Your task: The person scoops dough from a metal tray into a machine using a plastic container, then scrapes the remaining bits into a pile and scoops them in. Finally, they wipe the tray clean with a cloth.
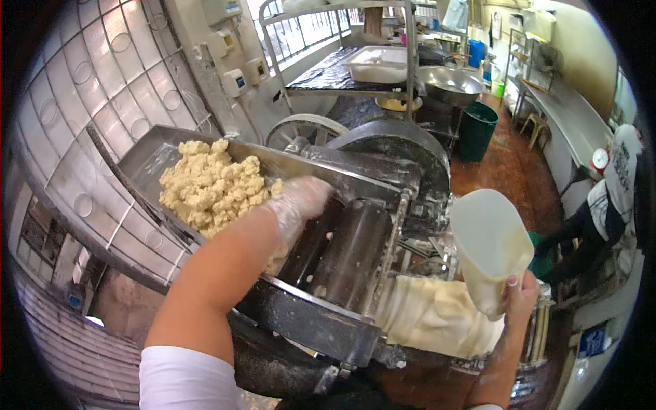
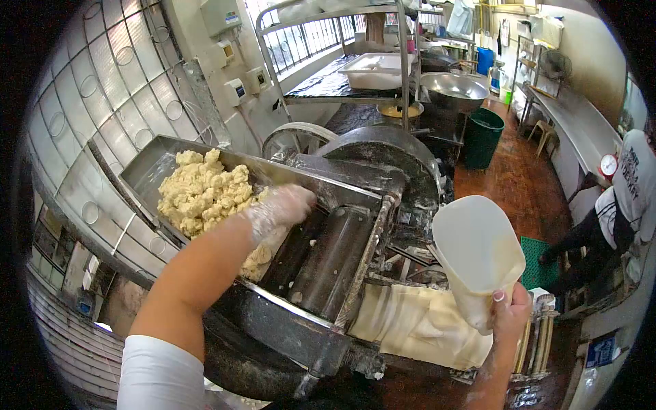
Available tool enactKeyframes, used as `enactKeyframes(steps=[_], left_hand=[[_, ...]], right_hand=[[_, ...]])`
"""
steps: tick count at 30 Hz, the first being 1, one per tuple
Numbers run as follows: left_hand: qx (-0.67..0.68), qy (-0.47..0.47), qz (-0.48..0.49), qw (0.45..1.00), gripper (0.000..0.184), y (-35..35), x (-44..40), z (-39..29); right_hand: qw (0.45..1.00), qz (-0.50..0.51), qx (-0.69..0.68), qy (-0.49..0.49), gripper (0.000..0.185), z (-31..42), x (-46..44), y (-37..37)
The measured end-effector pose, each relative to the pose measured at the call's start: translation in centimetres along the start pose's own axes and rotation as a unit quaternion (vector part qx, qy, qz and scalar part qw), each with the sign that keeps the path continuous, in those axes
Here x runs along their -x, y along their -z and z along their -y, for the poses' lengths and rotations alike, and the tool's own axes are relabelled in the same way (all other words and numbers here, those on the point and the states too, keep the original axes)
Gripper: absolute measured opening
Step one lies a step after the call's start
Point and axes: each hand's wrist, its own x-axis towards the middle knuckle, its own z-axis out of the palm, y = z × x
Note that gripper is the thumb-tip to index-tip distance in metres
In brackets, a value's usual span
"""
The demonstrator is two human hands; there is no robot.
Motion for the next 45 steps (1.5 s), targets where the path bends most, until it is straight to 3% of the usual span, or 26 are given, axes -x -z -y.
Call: enactKeyframes(steps=[1, 3, 6, 8, 10, 12, 13, 15, 16, 18, 19, 20, 23, 25, 26, 29, 31, 33, 36, 39, 41, 43, 44, 45], left_hand=[[-0.045, 0.040, 0.022, 0.998, 0.029, 1.2, 0.2, 1.5], [-0.099, 0.097, -0.061, 0.988, 0.028, 1.3, 1.5, 5.1], [-0.019, 0.110, -0.090, 0.990, 0.031, 2.8, 4.4, 3.8], [-0.055, 0.023, 0.021, 0.998, 0.036, 4.3, 5.7, -0.4], [0.037, -0.141, 0.006, 0.989, 0.038, 0.6, 4.9, -1.2], [-0.020, -0.078, 0.045, 0.996, 0.033, -1.8, 3.4, -3.1], [0.018, -0.053, 0.060, 0.997, 0.032, -1.0, 3.9, -3.7], [0.029, -0.089, 0.045, 0.995, 0.033, -2.6, 2.5, -1.7], [0.028, -0.082, 0.044, 0.995, 0.033, -1.9, 3.0, -1.3], [-0.075, 0.028, 0.053, 0.995, 0.032, 0.8, 4.6, -1.0], [-0.076, 0.030, 0.048, 0.996, 0.030, 2.3, 5.8, 0.2], [0.013, 0.043, -0.010, 0.999, 0.033, 3.3, 8.0, 1.6], [-0.057, 0.122, -0.007, 0.991, 0.031, 3.2, 9.6, 5.3], [0.080, 0.099, -0.103, 0.987, 0.039, 2.5, 12.0, 6.9], [0.126, 0.071, -0.180, 0.973, 0.044, 2.5, 13.7, 7.5], [0.195, 0.098, -0.249, 0.944, 0.046, 3.1, 21.2, 8.6], [0.206, 0.118, -0.256, 0.937, 0.049, 1.7, 26.7, 11.0], [0.258, 0.179, -0.291, 0.904, 0.052, -1.3, 32.7, 13.3], [0.328, 0.288, -0.323, 0.840, 0.049, -9.0, 41.9, 17.9], [0.399, 0.391, -0.349, 0.752, 0.045, -20.8, 51.0, 19.3], [0.439, 0.463, -0.360, 0.681, 0.041, -30.6, 55.9, 16.8], [0.508, 0.548, -0.244, 0.618, 0.038, -39.4, 60.4, 12.1], [0.545, 0.561, -0.241, 0.574, 0.037, -42.4, 62.2, 8.6], [0.538, 0.561, -0.228, 0.586, 0.038, -50.7, 64.2, 5.5]], right_hand=[[1.000, -0.014, 0.001, 0.011, 0.070, -0.3, 0.0, 0.1], [0.999, -0.033, 0.001, 0.022, 0.069, -1.1, -0.1, 0.5], [0.994, -0.088, -0.004, 0.062, 0.055, -2.2, 0.1, 0.9], [0.997, -0.058, -0.046, 0.010, 0.063, -2.4, -0.3, 1.4], [0.998, -0.054, -0.032, 0.001, 0.063, -0.5, -0.1, 0.6], [0.999, -0.047, -0.021, -0.002, 0.062, 0.5, -0.4, -0.5], [0.998, -0.048, -0.038, 0.013, 0.061, 0.4, -0.5, -1.1], [0.997, -0.044, -0.062, 0.028, 0.059, 0.4, -0.4, -1.9], [0.997, -0.018, -0.068, 0.031, 0.059, 0.5, -0.4, -1.8], [0.997, 0.001, -0.070, 0.043, 0.058, -0.4, -0.3, -1.4], [0.997, 0.003, -0.070, 0.040, 0.058, -0.6, -0.1, -1.6], [0.997, -0.029, -0.051, 0.059, 0.062, -0.5, 0.0, -1.7], [0.996, -0.040, -0.025, 0.074, 0.064, 1.2, 0.3, -1.2], [0.993, -0.069, -0.028, 0.087, 0.063, 1.9, 0.3, -1.1], [0.992, -0.061, -0.064, 0.093, 0.062, 2.8, 0.1, -1.2], [0.993, -0.009, 0.019, 0.120, 0.060, 4.5, -1.4, 0.3], [0.985, 0.034, -0.081, 0.152, 0.046, 7.7, -1.8, -0.5], [0.967, 0.071, -0.245, 0.023, 0.050, 4.5, -7.9, 2.3], [0.967, 0.031, -0.246, -0.058, 0.068, 14.4, -5.1, -1.7], [0.960, 0.100, -0.262, 0.023, 0.082, 21.6, -2.9, -7.6], [0.959, 0.126, -0.251, 0.038, 0.079, 24.0, -3.8, -11.0], [0.953, 0.157, -0.254, 0.044, 0.072, 26.9, -3.7, -15.0], [0.948, 0.176, -0.263, 0.036, 0.069, 28.8, -3.1, -17.6], [0.944, 0.230, -0.226, 0.076, 0.068, 31.0, -1.7, -20.4]])
